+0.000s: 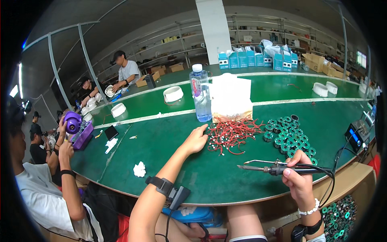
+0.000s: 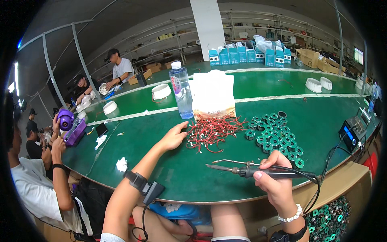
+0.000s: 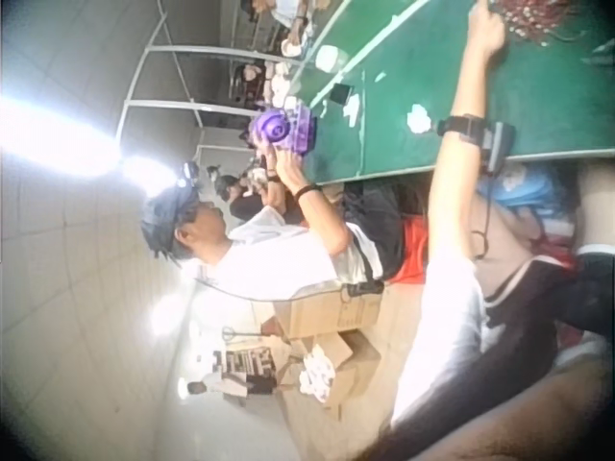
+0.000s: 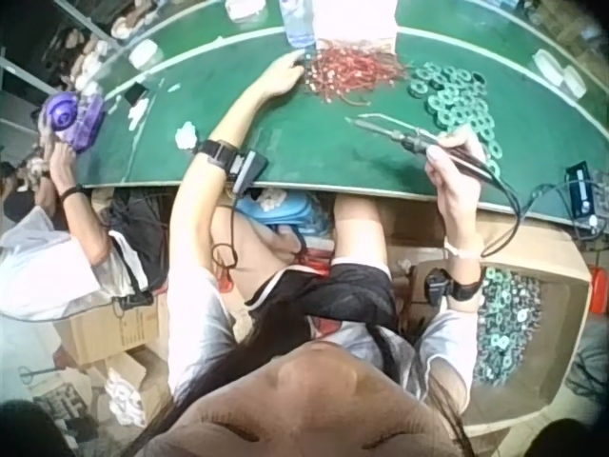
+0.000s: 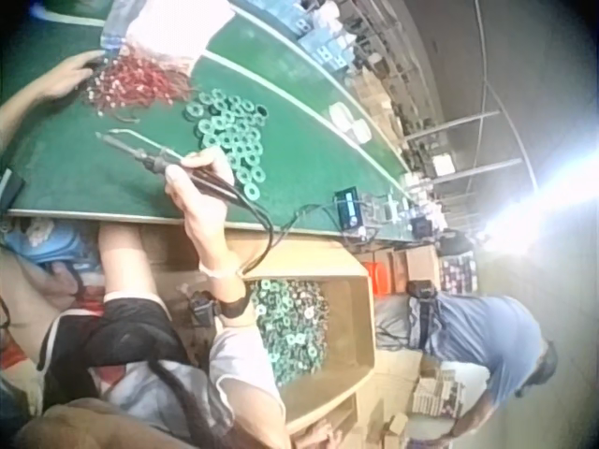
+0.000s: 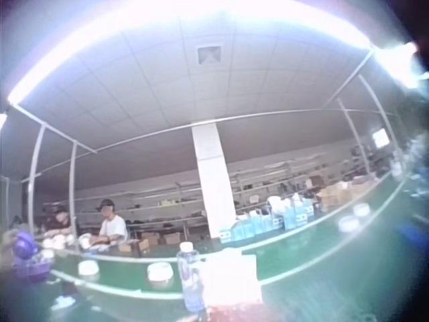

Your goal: Soldering wires onto small circular green circuit boards at an assembly workstation.

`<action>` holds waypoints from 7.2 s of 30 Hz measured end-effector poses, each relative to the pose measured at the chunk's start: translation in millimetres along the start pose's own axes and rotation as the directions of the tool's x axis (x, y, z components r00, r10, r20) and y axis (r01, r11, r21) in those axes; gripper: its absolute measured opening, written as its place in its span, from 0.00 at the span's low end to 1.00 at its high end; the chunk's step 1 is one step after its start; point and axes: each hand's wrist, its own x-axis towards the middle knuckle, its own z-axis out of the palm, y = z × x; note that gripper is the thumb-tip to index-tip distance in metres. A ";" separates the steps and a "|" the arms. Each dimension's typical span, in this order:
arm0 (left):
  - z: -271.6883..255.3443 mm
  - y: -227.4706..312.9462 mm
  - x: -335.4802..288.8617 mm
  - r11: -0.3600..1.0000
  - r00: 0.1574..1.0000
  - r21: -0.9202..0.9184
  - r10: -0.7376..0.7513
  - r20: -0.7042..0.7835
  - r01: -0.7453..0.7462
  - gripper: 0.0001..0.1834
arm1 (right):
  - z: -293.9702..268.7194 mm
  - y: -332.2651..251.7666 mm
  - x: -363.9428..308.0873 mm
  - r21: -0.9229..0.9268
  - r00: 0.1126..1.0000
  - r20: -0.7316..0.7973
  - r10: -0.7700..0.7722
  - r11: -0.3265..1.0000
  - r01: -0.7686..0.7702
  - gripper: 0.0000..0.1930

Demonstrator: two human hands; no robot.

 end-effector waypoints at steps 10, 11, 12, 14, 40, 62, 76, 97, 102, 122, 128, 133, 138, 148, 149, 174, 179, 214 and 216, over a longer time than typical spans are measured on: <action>-19.9 -3.3 39.6 0.959 0.849 -0.282 -0.128 -0.513 -0.026 0.45 | -0.3 0.0 -0.2 -0.012 0.997 -0.072 0.036 0.999 -0.037 0.14; -25.9 11.1 52.3 0.941 0.849 -0.337 -0.150 -0.506 -0.035 0.51 | -3.5 -3.2 -2.0 -0.023 0.997 -0.076 0.014 1.000 -0.016 0.13; -32.3 24.6 57.4 0.926 0.841 -0.376 -0.215 -0.496 0.015 0.54 | -5.0 -2.4 -1.2 -0.028 0.997 -0.080 0.011 1.000 -0.014 0.13; -40.9 30.7 75.4 0.923 0.849 -0.383 -0.189 -0.493 -0.017 0.56 | -2.6 -2.2 -0.2 0.035 0.989 -0.148 0.009 0.999 -0.004 0.11; -103.6 64.0 -61.4 0.711 0.768 -0.632 -0.207 -0.606 -0.306 0.25 | 21.6 14.7 -38.5 0.698 0.744 -0.024 0.668 0.544 -0.466 0.08; -95.2 110.0 -226.0 0.729 0.804 -0.622 -0.172 -0.569 -0.284 0.31 | 12.3 6.0 -68.0 -0.133 0.823 -0.048 0.565 0.813 -0.566 0.14; -75.5 115.8 -237.4 0.715 0.812 -0.637 -0.170 -0.558 -0.288 0.37 | 12.8 2.5 -40.3 -0.853 0.849 0.520 -0.091 -0.089 0.513 0.14; -52.4 120.1 -258.6 0.709 0.819 -0.666 -0.228 -0.526 -0.231 0.41 | 4.3 1.1 -47.5 -0.894 0.941 0.338 0.013 0.318 0.317 0.10; -46.4 122.3 -257.8 0.696 0.838 -0.687 -0.235 -0.492 -0.208 0.41 | 3.9 -1.5 -46.3 -0.902 0.938 0.345 0.038 0.289 0.320 0.09; -4.8 112.5 -260.6 0.504 0.786 -0.773 -0.259 -0.561 -0.386 0.38 | 7.1 -20.0 -44.1 -0.928 0.947 0.317 -0.054 0.187 0.322 0.15; 3.9 113.0 -266.8 0.538 0.822 -0.761 -0.199 -0.533 -0.363 0.39 | 4.7 -27.6 -43.4 -0.883 0.943 0.300 -0.146 0.331 0.332 0.21; -6.9 121.6 -285.4 0.916 0.917 -0.071 0.389 -0.093 -0.396 0.47 | 32.3 -67.2 -60.8 -0.603 0.939 0.320 -0.128 0.736 0.306 0.21; 50.7 129.6 -296.7 0.882 0.914 -0.375 0.131 -0.384 -0.284 0.31 | 82.2 -32.3 -88.8 -0.550 0.563 0.707 -0.427 0.168 0.818 0.09; 134.8 -3.2 -360.5 0.901 0.942 -0.279 0.308 -0.131 -0.334 0.36 | 103.3 -56.8 -86.5 -0.373 0.355 0.899 -0.257 -0.022 0.928 0.16; 120.5 15.8 -352.2 0.879 0.936 -0.319 0.330 -0.126 -0.353 0.37 | 100.4 -61.8 -90.1 -0.313 0.303 0.940 -0.156 -0.040 0.949 0.14; -4.1 178.9 -288.2 0.650 0.786 -0.443 0.533 -0.313 -0.618 0.22 | 12.6 -109.3 -85.7 -0.603 0.874 0.170 -0.456 0.654 0.458 0.25; -8.1 187.4 -274.1 0.554 0.637 -0.314 0.679 -0.365 -0.771 0.24 | -3.2 -111.4 -86.6 -0.505 0.812 0.098 -0.576 0.674 0.539 0.23; -43.7 228.3 -267.0 0.625 0.589 -0.046 0.704 -0.396 -0.779 0.13 | -31.9 -118.0 -95.0 -0.356 0.727 0.033 -0.686 0.671 0.650 0.17; -34.6 223.5 -274.2 0.660 0.706 -0.272 0.585 -0.398 -0.700 0.16 | -32.3 -114.9 -93.3 -0.376 0.743 0.051 -0.668 0.676 0.634 0.17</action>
